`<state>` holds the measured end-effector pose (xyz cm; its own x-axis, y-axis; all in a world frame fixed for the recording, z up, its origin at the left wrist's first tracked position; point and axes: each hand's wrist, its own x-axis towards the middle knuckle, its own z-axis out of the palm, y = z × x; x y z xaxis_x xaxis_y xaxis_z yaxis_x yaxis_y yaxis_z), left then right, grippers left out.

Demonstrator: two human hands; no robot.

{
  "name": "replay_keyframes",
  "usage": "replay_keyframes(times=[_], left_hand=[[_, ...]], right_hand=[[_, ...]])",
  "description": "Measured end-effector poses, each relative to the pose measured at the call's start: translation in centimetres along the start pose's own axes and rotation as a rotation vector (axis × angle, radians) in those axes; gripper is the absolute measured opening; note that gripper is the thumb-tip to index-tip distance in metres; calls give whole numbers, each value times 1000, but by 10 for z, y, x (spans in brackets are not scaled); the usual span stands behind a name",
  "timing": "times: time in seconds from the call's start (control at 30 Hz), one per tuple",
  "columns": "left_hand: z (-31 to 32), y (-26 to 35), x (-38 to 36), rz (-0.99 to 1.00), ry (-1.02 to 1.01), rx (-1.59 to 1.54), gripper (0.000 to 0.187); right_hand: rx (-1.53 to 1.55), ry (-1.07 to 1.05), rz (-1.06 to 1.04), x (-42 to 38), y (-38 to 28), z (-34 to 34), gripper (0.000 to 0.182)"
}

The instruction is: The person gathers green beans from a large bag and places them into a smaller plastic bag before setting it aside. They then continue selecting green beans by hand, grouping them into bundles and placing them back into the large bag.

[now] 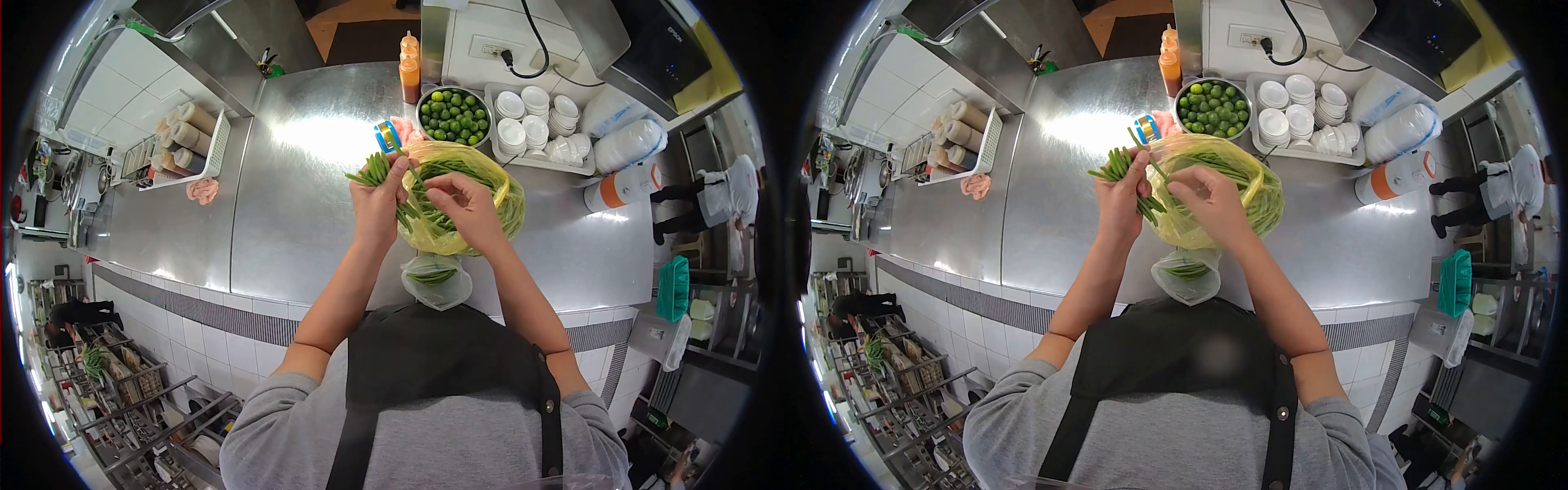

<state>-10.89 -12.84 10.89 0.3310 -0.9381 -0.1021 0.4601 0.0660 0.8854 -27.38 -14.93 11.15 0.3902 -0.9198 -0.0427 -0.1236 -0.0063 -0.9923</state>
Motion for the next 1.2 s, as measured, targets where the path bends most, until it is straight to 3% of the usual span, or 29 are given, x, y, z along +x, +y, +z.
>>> replay_keyframes(times=[0.03,0.1,0.2,0.3,0.43,0.47,0.53,0.6,0.73,0.8,0.93,1.1,1.2], left_hand=[[0,0,0,3,19,-18,17],[2,1,0,6,34,-36,18],[6,8,0,-46,76,-102,21],[6,11,0,-200,34,-225,26],[4,14,5,-296,-40,-273,22],[3,16,6,-315,-87,-222,20],[-6,13,7,-309,-111,-218,21],[-10,12,7,-307,-142,-212,22],[-7,15,7,-259,-114,-111,24],[-7,15,7,-247,-98,-64,24],[-5,12,9,-230,-105,-7,19],[-2,8,9,-172,-57,12,16],[2,5,10,-142,-92,52,14]], right_hand=[[1,2,0,0,-1,0,12],[-174,23,-224,2,-3,-2,7],[-78,-8,-361,1,-16,-10,4],[164,13,-331,5,-15,-11,4],[186,60,-199,13,-6,-22,6],[134,-34,-190,13,-8,-26,6],[85,-129,-176,14,-11,-27,5],[-99,-27,-231,21,-11,-27,8],[-145,-74,-252,26,-16,-29,8],[-126,-202,-279,21,-25,-23,6],[-243,-201,-307,25,-29,-23,5],[-425,-439,-370,21,-36,-20,8],[-377,-309,-411,21,-37,-14,8]])
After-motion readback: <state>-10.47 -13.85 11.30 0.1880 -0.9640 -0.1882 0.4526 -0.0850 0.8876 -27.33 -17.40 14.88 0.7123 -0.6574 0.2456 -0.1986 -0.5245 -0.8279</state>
